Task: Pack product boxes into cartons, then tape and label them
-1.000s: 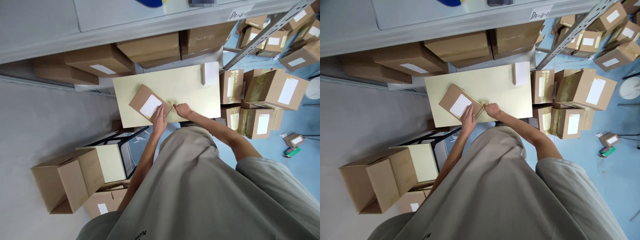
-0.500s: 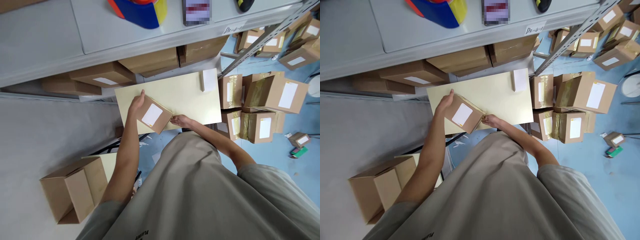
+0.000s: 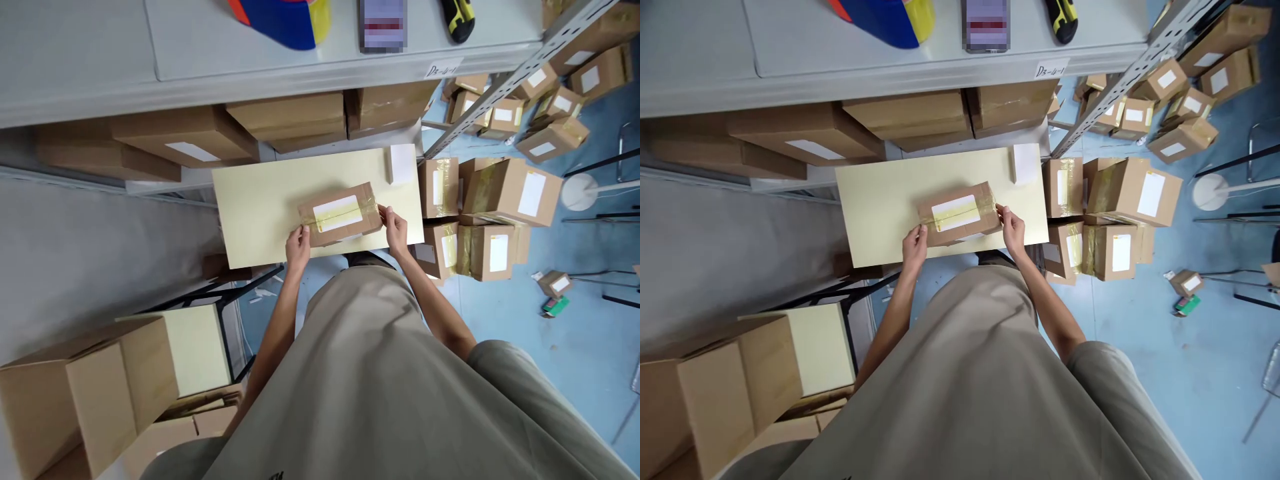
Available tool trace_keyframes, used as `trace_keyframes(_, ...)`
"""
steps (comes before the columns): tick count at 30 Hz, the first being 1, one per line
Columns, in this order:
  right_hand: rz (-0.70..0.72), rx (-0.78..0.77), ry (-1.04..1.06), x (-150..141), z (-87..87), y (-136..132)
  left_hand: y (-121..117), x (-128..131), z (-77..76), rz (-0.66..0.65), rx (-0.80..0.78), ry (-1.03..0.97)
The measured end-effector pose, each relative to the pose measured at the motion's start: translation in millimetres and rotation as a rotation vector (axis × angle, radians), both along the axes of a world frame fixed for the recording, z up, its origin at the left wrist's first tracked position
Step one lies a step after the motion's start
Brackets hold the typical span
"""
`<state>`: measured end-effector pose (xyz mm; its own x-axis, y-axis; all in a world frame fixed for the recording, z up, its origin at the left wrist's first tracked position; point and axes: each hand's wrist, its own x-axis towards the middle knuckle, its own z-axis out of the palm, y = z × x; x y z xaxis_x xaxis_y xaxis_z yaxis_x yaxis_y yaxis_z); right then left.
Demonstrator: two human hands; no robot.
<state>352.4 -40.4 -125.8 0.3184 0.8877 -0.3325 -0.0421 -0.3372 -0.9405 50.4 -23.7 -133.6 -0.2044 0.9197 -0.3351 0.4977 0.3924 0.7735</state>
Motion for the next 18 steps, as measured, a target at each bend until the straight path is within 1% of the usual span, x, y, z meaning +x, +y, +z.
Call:
trace_keyframes(3, -0.024, -0.056, -0.118, 15, -15.5, -3, -25, 13, -17.6, -0.014, 0.016, 0.003)
trace_keyframes(5, -0.002, -0.091, -0.148, 24, -22.0, -4, -31, 14, -23.0, -0.047, 0.026, -0.009)
trace_keyframes(7, 0.028, -0.118, -0.191, 30, -24.4, -2, -30, 12, -25.0, -0.080, 0.031, -0.019)
trace_keyframes(9, 0.060, -0.122, -0.295, 32, -24.4, 2, -25, 9, -25.8, -0.098, 0.027, -0.011)
trace_keyframes(12, 0.115, -0.088, -0.465, 30, -25.3, 8, -15, 6, -26.6, -0.121, 0.012, -0.001)
trace_keyframes(15, 0.171, -0.105, -0.582, 24, -29.7, 12, -10, 7, -27.2, -0.128, 0.006, -0.052)
trace_keyframes(18, 0.218, -0.172, -0.655, 18, -35.8, 14, -8, 12, -26.7, -0.113, 0.002, -0.135)
